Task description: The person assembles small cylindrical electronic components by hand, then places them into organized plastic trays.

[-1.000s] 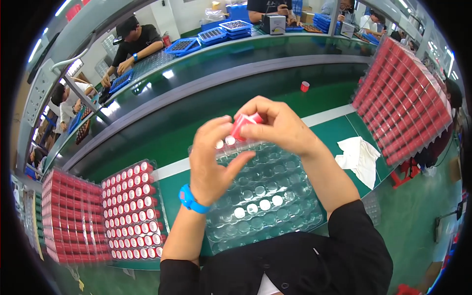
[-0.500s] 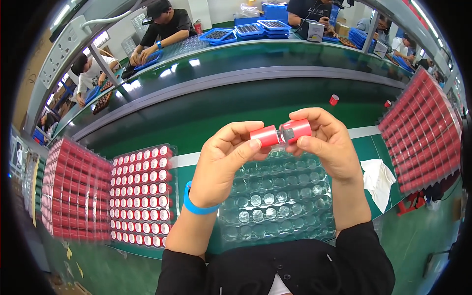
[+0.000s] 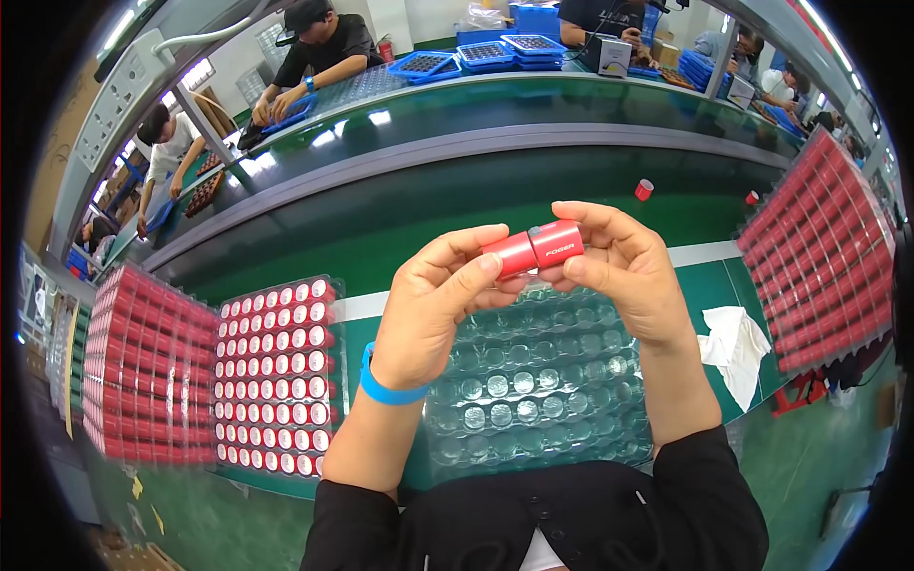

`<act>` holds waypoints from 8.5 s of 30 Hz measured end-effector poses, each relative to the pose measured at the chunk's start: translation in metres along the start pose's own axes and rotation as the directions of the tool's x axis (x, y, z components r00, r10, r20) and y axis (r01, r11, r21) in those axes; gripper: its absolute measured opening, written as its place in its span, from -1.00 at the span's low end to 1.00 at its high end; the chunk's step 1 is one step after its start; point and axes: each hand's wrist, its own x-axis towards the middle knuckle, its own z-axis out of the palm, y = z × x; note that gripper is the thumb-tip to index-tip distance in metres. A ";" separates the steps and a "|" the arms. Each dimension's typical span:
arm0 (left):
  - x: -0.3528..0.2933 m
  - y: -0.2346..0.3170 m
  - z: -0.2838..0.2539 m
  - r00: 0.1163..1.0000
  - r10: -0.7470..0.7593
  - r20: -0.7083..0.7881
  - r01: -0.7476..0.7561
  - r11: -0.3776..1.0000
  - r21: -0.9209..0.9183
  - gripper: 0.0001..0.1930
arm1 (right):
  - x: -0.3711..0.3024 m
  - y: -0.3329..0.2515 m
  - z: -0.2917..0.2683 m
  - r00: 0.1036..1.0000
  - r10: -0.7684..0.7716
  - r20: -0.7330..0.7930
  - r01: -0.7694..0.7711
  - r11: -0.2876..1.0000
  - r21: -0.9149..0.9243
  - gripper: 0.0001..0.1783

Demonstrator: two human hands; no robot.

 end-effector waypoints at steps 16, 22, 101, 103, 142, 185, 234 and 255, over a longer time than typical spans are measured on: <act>0.002 -0.003 -0.006 0.997 0.067 0.036 -0.070 0.992 0.106 -0.57 | -0.001 0.002 0.005 1.000 -0.014 0.011 0.014 1.000 0.026 -0.45; -0.001 0.003 -0.005 0.994 -0.009 0.113 0.003 0.999 0.052 -0.48 | -0.002 0.002 0.006 0.996 -0.090 0.001 0.090 0.994 0.055 -0.48; 0.003 -0.019 0.004 0.966 0.253 0.046 -0.257 0.961 0.103 -0.51 | 0.005 0.010 0.000 0.985 -0.171 -0.002 0.171 0.985 0.010 -0.49; 0.003 -0.019 0.004 0.964 0.265 0.038 -0.268 0.956 0.123 -0.50 | 0.005 0.010 0.001 0.983 -0.184 -0.005 0.184 0.983 0.010 -0.48; 0.014 -0.033 -0.005 0.915 0.365 0.172 -0.403 0.820 0.406 -0.57 | 0.003 0.025 0.012 0.817 -0.565 0.113 0.480 0.560 -0.675 -0.51; 0.015 -0.023 -0.036 0.923 -0.377 0.072 0.378 0.926 0.013 -0.57 | 0.031 0.040 -0.003 0.842 0.535 0.073 -0.535 0.845 -0.028 -0.59; 0.018 -0.100 -0.100 0.950 -0.112 -0.292 0.170 0.968 0.183 -0.35 | 0.039 0.088 -0.272 0.815 -0.426 -0.392 -0.412 0.048 -0.910 -0.45; 0.035 -0.123 -0.081 0.946 0.015 -0.323 0.030 0.991 0.133 -0.38 | 0.187 0.140 -0.110 0.997 0.021 -0.078 -0.081 0.308 -0.948 -0.53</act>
